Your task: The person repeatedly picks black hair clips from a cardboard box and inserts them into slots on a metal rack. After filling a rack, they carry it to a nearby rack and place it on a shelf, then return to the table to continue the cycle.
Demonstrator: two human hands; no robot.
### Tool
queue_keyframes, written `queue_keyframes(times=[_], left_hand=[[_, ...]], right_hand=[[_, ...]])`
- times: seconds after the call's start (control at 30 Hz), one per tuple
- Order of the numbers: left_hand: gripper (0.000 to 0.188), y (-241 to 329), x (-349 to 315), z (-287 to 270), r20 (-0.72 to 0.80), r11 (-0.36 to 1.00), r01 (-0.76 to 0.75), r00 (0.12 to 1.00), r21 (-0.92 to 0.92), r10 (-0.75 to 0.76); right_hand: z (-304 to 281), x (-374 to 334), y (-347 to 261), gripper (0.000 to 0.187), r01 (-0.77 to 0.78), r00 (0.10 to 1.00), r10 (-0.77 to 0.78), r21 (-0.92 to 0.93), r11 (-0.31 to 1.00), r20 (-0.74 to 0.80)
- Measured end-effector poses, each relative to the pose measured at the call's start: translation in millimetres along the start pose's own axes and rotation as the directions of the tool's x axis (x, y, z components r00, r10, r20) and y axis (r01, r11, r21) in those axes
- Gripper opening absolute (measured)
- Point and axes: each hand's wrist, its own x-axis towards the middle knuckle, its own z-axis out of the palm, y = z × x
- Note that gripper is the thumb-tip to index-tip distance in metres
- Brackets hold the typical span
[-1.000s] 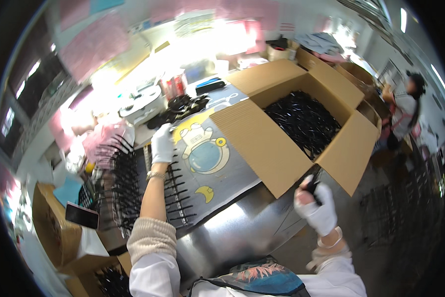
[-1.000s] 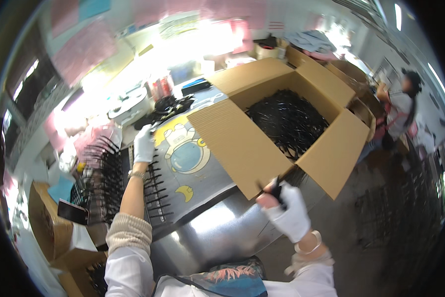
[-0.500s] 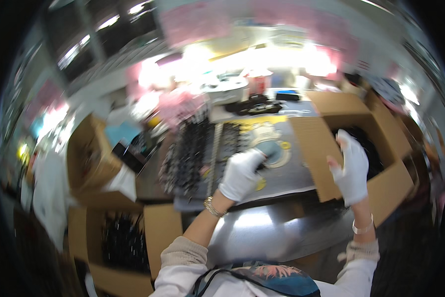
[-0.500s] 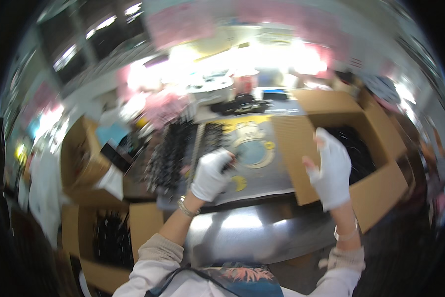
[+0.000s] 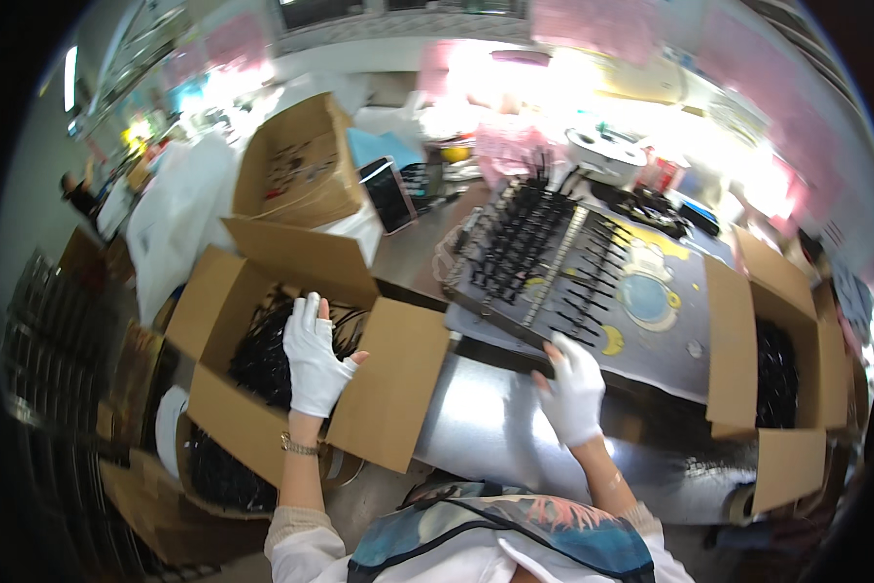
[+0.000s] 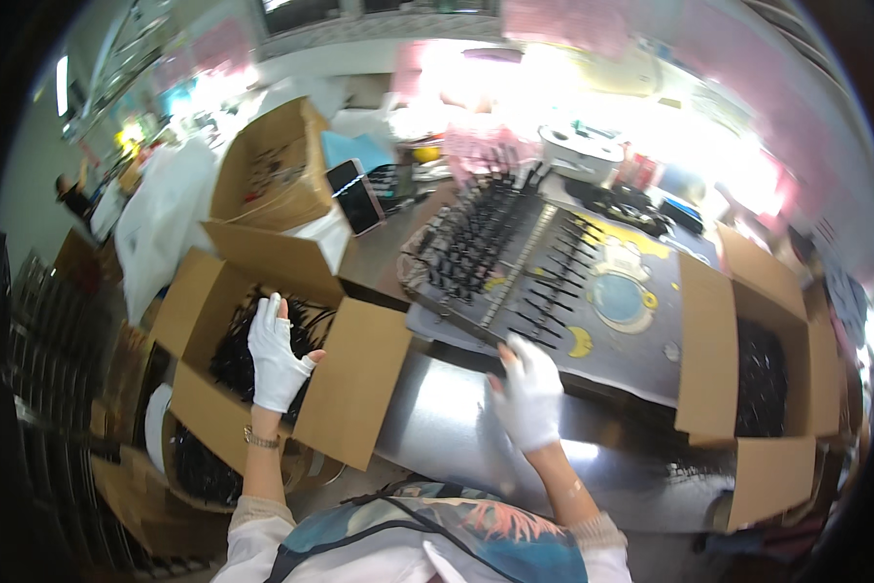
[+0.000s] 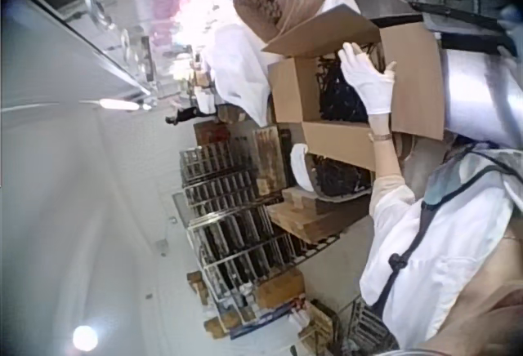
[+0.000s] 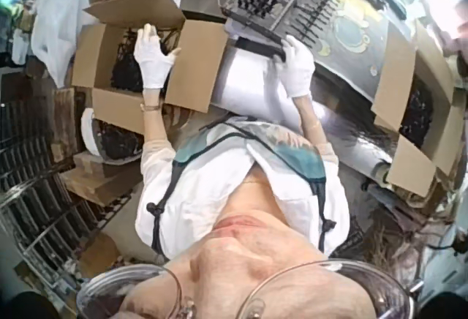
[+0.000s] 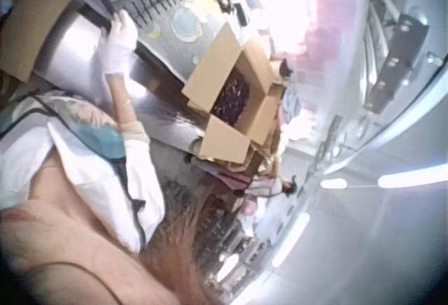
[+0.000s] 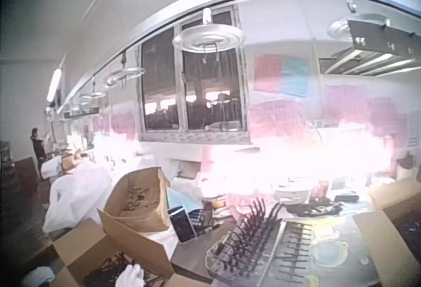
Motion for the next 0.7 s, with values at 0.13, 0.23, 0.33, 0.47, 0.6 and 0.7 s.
queue_keyframes(times=[0.13,0.23,0.33,0.47,0.6,0.7], left_hand=[[0.092,76,34,63,0.053,0.761,0.029,0.999,-0.648,0.007],[0.095,128,94,118,0.237,0.418,0.301,0.951,-0.857,-0.198],[0.089,168,145,150,0.178,0.008,0.182,0.967,-0.983,-0.185],[0.052,201,181,160,0.272,-0.154,0.251,0.952,-0.956,-0.141],[0.014,239,166,154,0.027,0.152,0.051,0.987,-0.987,-0.159],[0.016,265,160,157,-0.01,0.05,0.008,0.939,-0.999,-0.345]], right_hand=[[40,44,8,0.041,0.021,0.999,-0.015,-0.189,0.982,0.034],[57,51,18,0.033,-0.013,0.994,0.037,-0.225,0.974,0.101],[55,48,33,0.013,0.105,0.994,-0.094,-0.203,0.973,0.06],[23,41,59,0.016,0.192,0.974,-0.167,-0.163,0.968,0.153],[-13,25,73,0.05,-0.145,0.987,0.155,-0.161,0.976,0.049],[-1,34,66,0.092,-0.424,0.897,0.42,-0.002,0.906,-0.134]])
